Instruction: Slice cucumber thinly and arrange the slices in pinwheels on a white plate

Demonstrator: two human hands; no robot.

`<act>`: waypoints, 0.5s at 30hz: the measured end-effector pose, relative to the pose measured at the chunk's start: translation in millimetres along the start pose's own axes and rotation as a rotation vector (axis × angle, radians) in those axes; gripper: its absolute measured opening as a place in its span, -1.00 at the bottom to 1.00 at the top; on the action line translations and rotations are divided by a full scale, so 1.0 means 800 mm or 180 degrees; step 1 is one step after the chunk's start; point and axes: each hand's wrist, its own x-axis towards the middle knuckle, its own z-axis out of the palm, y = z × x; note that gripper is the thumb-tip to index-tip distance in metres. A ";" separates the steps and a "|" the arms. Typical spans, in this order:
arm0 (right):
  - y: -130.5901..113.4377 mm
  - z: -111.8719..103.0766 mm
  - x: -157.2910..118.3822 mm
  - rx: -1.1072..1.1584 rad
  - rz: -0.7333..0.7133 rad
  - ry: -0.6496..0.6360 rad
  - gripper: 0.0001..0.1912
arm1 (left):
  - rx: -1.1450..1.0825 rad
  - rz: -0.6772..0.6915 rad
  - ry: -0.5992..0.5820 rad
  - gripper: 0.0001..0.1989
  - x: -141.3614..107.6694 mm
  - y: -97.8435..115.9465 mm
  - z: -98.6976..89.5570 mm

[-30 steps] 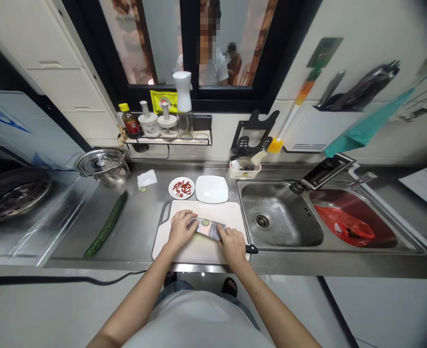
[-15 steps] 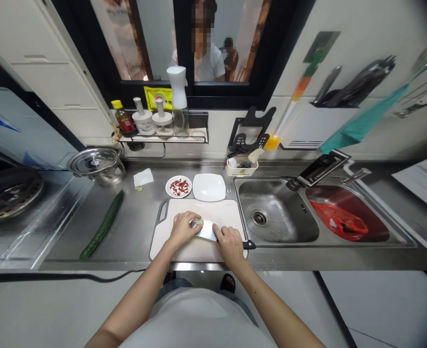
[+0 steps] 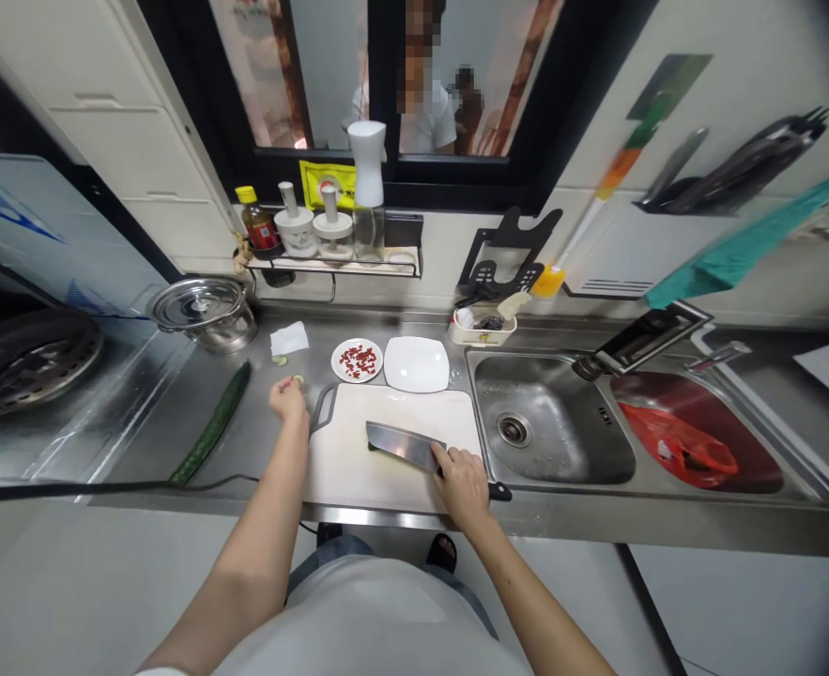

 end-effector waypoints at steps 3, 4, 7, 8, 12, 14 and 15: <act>0.005 0.003 -0.001 0.0050 0.0071 -0.0013 -0.57 | 0.0042 -0.0097 0.0195 -0.76 0.037 0.001 0.007; 0.006 0.003 -0.001 0.0067 0.0097 -0.0009 -0.58 | 0.0075 -0.0121 0.0217 -0.77 0.047 0.001 0.008; 0.010 0.003 -0.001 0.0127 0.0186 0.0015 -0.60 | 0.0203 -0.0150 0.0153 -0.82 0.074 0.002 0.013; 0.011 0.003 -0.001 0.0151 0.0215 0.0027 -0.61 | 0.0248 -0.0135 0.0106 -0.82 0.083 0.003 0.015; 0.014 0.002 -0.004 0.0247 0.0317 0.0083 -0.63 | 0.0424 0.0020 -0.0157 -0.79 0.118 0.011 0.021; 0.014 0.002 -0.005 0.0280 0.0361 0.0083 -0.66 | 0.0550 0.0119 -0.0309 -0.76 0.133 0.015 0.022; 0.013 0.002 -0.005 0.0297 0.0381 0.0070 -0.67 | 0.0631 0.0179 -0.0371 -0.75 0.140 0.017 0.021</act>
